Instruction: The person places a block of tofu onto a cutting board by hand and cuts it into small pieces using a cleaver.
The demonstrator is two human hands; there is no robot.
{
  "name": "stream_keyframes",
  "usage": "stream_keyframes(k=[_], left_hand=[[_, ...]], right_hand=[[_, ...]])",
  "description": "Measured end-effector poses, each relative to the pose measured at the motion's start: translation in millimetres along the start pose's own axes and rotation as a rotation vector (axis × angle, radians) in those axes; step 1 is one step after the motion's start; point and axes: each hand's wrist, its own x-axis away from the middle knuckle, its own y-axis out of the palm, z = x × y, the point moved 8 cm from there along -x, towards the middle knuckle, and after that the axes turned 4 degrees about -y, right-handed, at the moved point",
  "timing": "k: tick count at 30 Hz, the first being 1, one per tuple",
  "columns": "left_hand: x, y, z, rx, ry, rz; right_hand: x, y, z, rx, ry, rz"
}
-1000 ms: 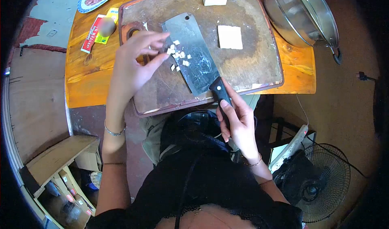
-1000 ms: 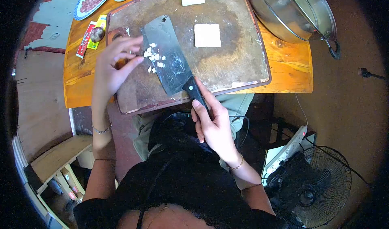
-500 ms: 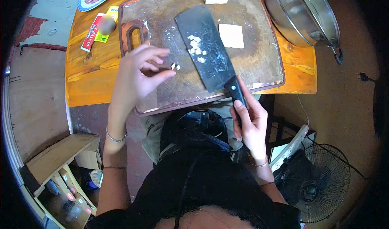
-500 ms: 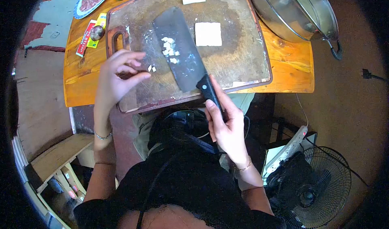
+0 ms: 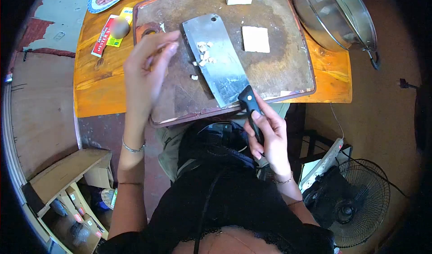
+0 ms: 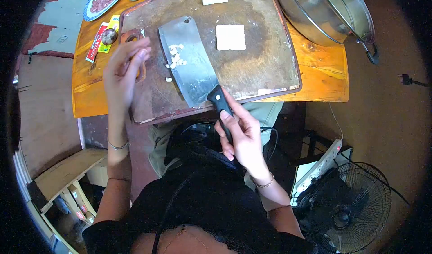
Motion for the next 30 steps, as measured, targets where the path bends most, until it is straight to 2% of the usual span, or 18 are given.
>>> stream_keyframes(k=[1,4,7,12,17,20,24,26,28,30], left_hand=[[-0.2,-2.2,-0.1,-0.027,-0.138,-0.011],[5.7,5.2,-1.8,-0.065,-0.062,-0.153],[19.7,19.6,3.6,-0.159,-0.062,-0.313],[27.1,29.1,2.7,-0.140,-0.075,-0.253],[16.5,36.2,8.7,0.062,0.053,-0.119],[5.4,24.7,19.7,0.021,0.063,-0.120],[-4.9,-8.1,1.1,0.027,-0.064,-0.046],[-7.0,-18.2,0.3,0.073,-0.057,-0.010],[-7.9,-22.1,0.2,0.117,-0.039,0.030],[-7.8,-21.8,-4.2,0.073,-0.059,0.003]], right_hand=[[-0.2,-2.0,-2.8,-0.015,0.004,0.015],[-1.9,-7.4,-11.7,0.017,-0.050,0.046],[1.8,-8.9,-22.0,0.191,-0.082,0.066],[9.6,-10.8,-11.6,0.371,-0.119,0.077],[10.9,1.4,8.5,0.159,-0.015,0.015],[9.0,0.5,10.7,0.084,-0.014,0.005],[7.1,-6.6,5.8,-0.049,0.031,-0.001],[10.7,-17.3,-13.2,-0.060,0.039,0.072],[16.3,-33.3,-49.9,-0.012,-0.086,0.175],[23.8,-49.3,-99.4,0.013,-0.334,0.250]])
